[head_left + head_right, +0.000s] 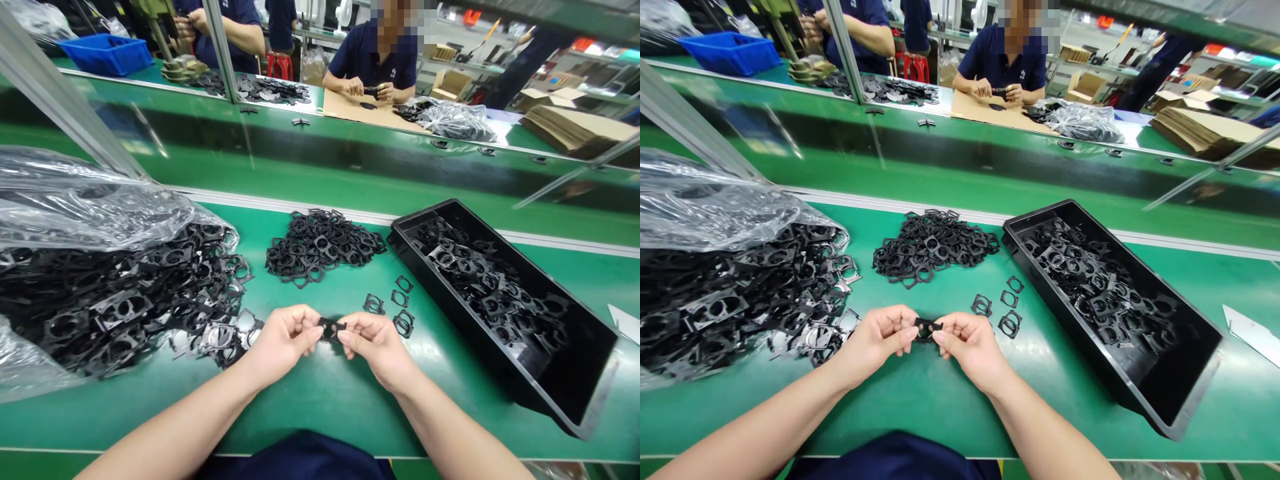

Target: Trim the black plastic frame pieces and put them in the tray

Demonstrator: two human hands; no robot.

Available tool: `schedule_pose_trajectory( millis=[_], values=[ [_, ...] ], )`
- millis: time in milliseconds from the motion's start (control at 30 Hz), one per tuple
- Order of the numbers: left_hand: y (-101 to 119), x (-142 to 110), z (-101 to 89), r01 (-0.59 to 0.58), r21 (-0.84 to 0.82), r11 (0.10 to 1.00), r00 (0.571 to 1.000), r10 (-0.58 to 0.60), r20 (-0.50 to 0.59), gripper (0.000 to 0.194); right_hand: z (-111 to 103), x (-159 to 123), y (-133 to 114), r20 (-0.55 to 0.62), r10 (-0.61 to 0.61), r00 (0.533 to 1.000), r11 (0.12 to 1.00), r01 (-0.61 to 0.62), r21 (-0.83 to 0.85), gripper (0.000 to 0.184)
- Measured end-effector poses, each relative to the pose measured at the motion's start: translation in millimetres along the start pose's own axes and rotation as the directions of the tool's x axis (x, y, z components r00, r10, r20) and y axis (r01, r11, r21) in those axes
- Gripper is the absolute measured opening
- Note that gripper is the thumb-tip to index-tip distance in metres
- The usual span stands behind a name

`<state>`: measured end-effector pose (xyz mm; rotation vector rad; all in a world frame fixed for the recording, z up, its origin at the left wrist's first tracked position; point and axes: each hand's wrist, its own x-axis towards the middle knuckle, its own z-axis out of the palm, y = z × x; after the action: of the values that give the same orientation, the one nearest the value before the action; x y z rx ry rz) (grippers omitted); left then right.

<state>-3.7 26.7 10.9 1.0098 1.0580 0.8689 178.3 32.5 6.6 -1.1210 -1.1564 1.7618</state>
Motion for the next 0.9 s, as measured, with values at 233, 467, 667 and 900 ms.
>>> schedule_pose_trajectory(
  millis=[233, 467, 667, 900],
  values=[
    [-5.6, -2.1, 1.9, -0.085, 0.107, 0.991, 0.994, 0.092, -0.058, 0.013, 1.7, 0.8, 1.3, -0.007, -0.024, 1.000, 0.996, 0.023, -0.087, 0.022],
    [-2.9, -1.5, 6.2, -0.054, 0.065, 0.996, 0.994, 0.060, -0.096, 0.016, 5.6, -1.3, 2.5, -0.027, -0.070, 0.997, 0.986, 0.065, -0.154, 0.023],
    [-0.6, -2.0, 5.9, -0.052, 0.049, 0.997, 0.995, 0.056, -0.080, 0.026, 2.3, -0.4, 3.5, -0.027, -0.052, 0.998, 0.992, 0.048, -0.113, 0.025],
    [-4.0, -0.8, 4.9, -0.050, 0.123, 0.991, 0.991, 0.064, -0.116, 0.022, 6.0, 0.9, 2.2, 0.001, -0.005, 1.000, 0.993, 0.005, -0.115, 0.027]
  ],
)
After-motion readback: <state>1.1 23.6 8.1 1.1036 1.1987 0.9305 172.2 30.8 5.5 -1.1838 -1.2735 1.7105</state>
